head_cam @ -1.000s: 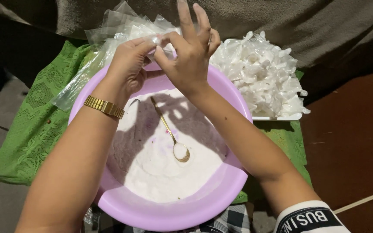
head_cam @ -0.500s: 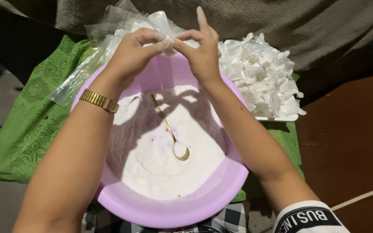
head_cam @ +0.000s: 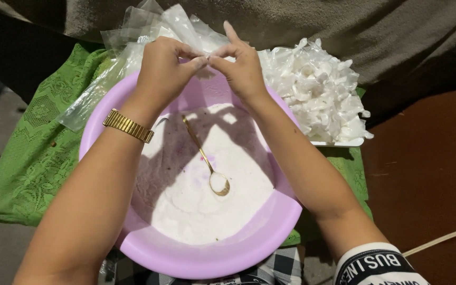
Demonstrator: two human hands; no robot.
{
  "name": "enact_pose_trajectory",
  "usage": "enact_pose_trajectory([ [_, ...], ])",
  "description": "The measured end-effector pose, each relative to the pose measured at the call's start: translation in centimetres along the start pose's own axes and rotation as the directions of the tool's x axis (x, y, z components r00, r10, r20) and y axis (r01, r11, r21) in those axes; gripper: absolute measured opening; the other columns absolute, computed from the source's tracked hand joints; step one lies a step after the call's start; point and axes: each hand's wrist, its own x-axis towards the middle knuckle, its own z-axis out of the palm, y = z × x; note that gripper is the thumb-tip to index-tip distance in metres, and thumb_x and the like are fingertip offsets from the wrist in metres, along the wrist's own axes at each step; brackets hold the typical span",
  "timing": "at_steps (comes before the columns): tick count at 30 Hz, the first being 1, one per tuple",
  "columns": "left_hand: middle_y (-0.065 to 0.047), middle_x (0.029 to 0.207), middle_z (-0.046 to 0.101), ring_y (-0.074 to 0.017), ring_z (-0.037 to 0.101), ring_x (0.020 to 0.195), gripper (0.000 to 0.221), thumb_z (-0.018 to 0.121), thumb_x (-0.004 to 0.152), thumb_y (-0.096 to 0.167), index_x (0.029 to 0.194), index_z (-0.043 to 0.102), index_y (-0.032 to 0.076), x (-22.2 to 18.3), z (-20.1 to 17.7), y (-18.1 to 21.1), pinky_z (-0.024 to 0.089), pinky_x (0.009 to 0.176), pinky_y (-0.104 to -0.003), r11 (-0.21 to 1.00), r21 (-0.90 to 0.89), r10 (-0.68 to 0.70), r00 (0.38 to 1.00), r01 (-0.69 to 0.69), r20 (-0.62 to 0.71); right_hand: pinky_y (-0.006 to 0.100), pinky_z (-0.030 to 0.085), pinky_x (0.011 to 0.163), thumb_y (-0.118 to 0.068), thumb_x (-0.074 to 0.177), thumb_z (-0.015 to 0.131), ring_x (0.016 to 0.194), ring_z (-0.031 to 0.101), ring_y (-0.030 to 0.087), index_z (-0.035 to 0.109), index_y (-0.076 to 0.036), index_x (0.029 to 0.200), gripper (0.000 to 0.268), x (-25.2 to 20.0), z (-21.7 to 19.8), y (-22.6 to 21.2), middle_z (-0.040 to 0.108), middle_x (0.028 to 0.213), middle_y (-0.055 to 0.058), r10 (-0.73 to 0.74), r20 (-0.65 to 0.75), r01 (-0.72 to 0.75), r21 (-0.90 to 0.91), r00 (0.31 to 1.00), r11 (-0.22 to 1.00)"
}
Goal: Packaging white powder into small plastic bags using a spoon.
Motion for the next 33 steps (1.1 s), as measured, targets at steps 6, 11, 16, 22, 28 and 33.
enact_pose_trajectory([
  [6, 0.005, 0.074, 0.077, -0.0056, 0.072, 0.081, 0.017, 0.072, 0.079, 0.031, 0.065, 0.07, 0.022, 0.2, -0.9, 3.6, 0.041, 0.073, -0.032, 0.58, -0.583, -0.653, 0.752, 0.57, 0.086, 0.058, 0.014, 0.132, -0.021, 0.093, 0.078, 0.161, 0.017, 0.032, 0.076, -0.018, 0.091, 0.005, -1.7, 1.3, -1.3, 0.029, 0.166, 0.011, -0.451, -0.137, 0.412, -0.243, 0.882, 0.878],
  [11, 0.01, 0.085, 0.072, -0.0061, 0.06, 0.083, 0.015, 0.078, 0.08, 0.037, 0.078, 0.068, 0.026, 0.1, -2.2, 3.2, 0.04, 0.074, -0.026, 0.601, -0.585, -0.518, 0.823, 0.544, 0.234, 0.064, 0.017, 0.129, -0.023, 0.091, 0.081, 0.161, 0.018, 0.038, 0.08, -0.024, 0.099, 0.008, -0.7, 0.7, -1.0, 0.024, 0.169, 0.007, -0.296, -0.205, 0.282, -0.092, 0.933, 0.955],
  [16, 0.0, 0.086, 0.079, -0.0068, 0.076, 0.083, 0.014, 0.084, 0.083, 0.01, 0.084, 0.072, 0.018, 0.1, -0.6, 1.2, 0.06, 0.081, -0.02, 0.765, -0.508, -0.341, 0.918, 0.396, 0.202, 0.051, 0.024, 0.128, -0.017, 0.088, 0.08, 0.156, 0.029, 0.028, 0.081, -0.024, 0.092, 0.008, -1.5, 1.0, -2.3, 0.029, 0.166, 0.008, -0.225, -0.139, 0.223, -0.032, 0.964, 0.974],
  [22, -0.005, 0.1, 0.079, -0.021, 0.071, 0.096, 0.026, 0.093, 0.076, 0.028, 0.093, 0.082, 0.013, 0.0, 0.5, 0.9, 0.051, 0.085, -0.036, 0.993, -0.054, -0.105, 0.994, 0.104, -0.019, 0.047, 0.033, 0.125, -0.014, 0.098, 0.064, 0.151, 0.04, 0.035, 0.064, -0.012, 0.094, 0.005, -0.1, -1.6, -0.7, 0.042, 0.155, 0.013, -0.352, -0.311, 0.378, 0.025, 0.883, 0.926],
  [28, -0.011, 0.131, 0.071, -0.027, 0.065, 0.125, 0.058, 0.078, 0.094, 0.042, 0.132, 0.049, 0.008, -0.1, -3.6, 2.8, 0.042, 0.107, -0.051, 0.966, -0.147, -0.228, 0.969, 0.213, -0.093, 0.032, 0.063, 0.066, 0.012, 0.094, 0.076, 0.077, 0.073, 0.019, 0.055, -0.011, 0.141, 0.056, 1.6, -15.7, 0.4, 0.074, 0.105, 0.011, -0.175, -0.751, 0.406, 0.134, 0.637, 0.904],
  [33, -0.012, 0.124, 0.072, -0.0234, 0.07, 0.116, 0.043, 0.081, 0.093, 0.039, 0.116, 0.061, 0.009, 0.3, -4.6, 0.1, 0.054, 0.098, -0.043, 0.934, -0.061, -0.357, 0.932, 0.353, -0.063, 0.034, 0.047, 0.078, 0.012, 0.089, 0.06, 0.083, 0.056, 0.023, 0.061, -0.007, 0.092, 0.019, 1.1, -25.0, 8.0, 0.059, 0.09, 0.007, -0.675, -0.355, 0.29, -0.704, 0.647, 0.648],
])
